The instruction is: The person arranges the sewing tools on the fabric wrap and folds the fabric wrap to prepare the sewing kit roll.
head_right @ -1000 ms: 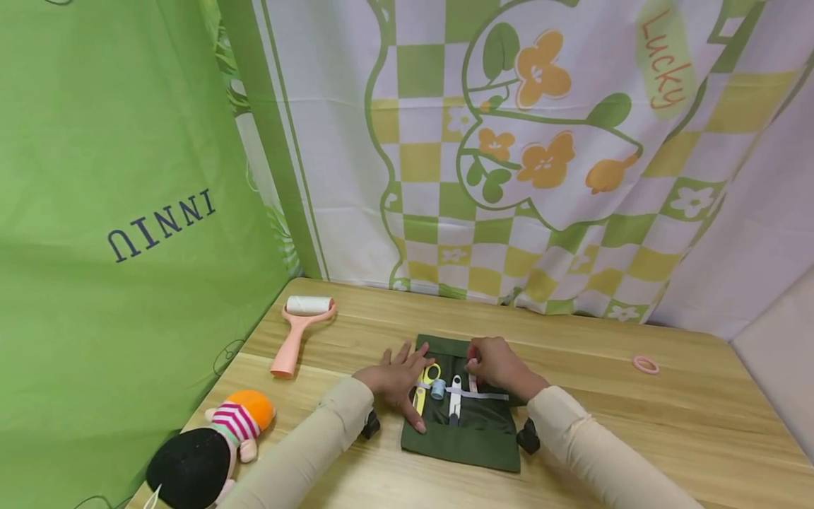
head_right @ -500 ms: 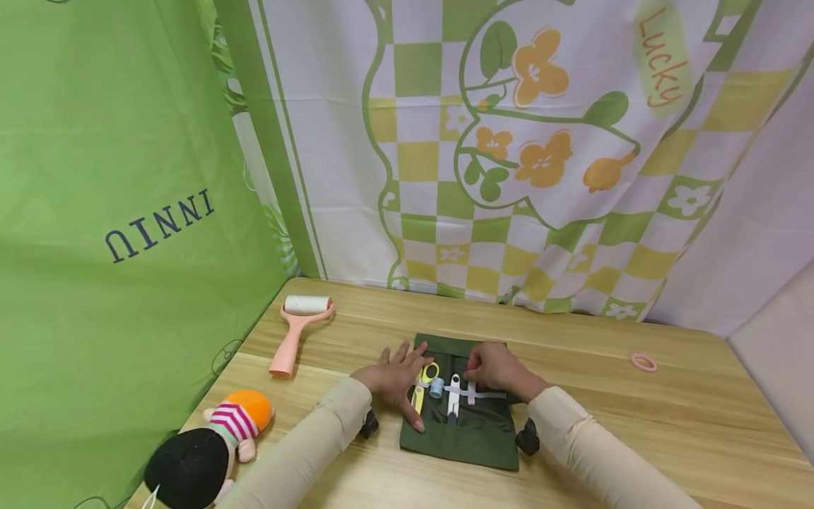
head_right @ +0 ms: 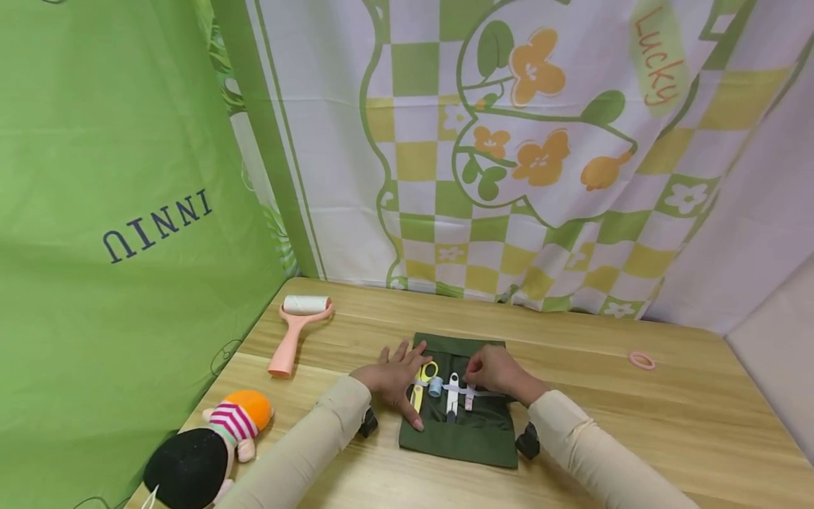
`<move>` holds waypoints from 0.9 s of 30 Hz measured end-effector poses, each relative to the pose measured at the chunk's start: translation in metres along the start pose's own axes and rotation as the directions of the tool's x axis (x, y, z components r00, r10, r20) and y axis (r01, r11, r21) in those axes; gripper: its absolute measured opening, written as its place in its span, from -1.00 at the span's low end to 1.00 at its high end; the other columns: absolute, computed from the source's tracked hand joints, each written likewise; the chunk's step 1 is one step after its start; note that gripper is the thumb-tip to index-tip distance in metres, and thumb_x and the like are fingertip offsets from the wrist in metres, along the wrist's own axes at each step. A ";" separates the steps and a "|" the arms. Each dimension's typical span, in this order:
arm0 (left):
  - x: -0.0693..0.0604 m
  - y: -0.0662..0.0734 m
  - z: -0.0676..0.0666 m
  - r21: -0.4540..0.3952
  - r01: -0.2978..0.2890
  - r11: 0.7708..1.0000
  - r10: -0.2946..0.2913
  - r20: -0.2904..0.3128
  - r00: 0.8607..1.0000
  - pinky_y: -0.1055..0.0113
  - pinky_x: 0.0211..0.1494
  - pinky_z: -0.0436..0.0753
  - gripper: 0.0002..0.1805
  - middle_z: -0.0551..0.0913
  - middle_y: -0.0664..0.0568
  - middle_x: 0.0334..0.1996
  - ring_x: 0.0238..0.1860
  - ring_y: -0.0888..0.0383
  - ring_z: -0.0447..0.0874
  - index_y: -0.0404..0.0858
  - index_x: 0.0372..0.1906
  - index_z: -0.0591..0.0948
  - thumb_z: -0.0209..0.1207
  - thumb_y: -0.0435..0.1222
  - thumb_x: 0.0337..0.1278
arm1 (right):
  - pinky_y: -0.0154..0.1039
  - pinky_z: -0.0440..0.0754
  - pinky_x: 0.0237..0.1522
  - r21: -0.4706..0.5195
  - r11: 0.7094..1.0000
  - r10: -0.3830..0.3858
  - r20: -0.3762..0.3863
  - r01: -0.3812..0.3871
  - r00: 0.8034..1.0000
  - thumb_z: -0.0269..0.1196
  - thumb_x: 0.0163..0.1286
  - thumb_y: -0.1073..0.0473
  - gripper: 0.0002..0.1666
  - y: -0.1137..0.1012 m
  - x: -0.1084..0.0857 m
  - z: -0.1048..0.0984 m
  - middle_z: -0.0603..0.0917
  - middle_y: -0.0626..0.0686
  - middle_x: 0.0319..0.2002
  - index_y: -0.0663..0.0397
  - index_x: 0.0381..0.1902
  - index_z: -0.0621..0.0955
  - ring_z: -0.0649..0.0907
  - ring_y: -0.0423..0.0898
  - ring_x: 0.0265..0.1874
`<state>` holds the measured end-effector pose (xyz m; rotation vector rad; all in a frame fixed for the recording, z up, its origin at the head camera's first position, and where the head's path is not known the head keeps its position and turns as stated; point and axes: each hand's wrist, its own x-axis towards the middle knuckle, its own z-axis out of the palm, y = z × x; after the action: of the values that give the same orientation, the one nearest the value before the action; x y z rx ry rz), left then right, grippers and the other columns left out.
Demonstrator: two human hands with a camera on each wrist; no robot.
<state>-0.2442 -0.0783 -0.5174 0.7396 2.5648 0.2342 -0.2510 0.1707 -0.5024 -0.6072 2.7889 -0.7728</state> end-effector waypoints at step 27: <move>-0.005 -0.028 -0.019 0.110 -0.019 0.994 0.027 -0.069 0.997 -0.22 0.62 -0.09 -0.27 -0.06 0.18 0.65 0.65 0.15 -0.09 -0.04 0.61 0.08 -0.07 -0.20 0.36 | -0.34 0.52 -0.55 -0.471 0.805 -0.419 -0.021 0.360 0.908 0.31 0.30 0.06 -0.80 -0.014 -0.143 0.023 0.66 -0.13 -0.52 0.00 -0.48 0.65 0.55 -0.32 -0.59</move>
<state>-0.2625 -0.1047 -0.5069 0.8150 2.6545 0.1302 -0.1111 0.2113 -0.5053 -1.2926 3.0159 -0.1892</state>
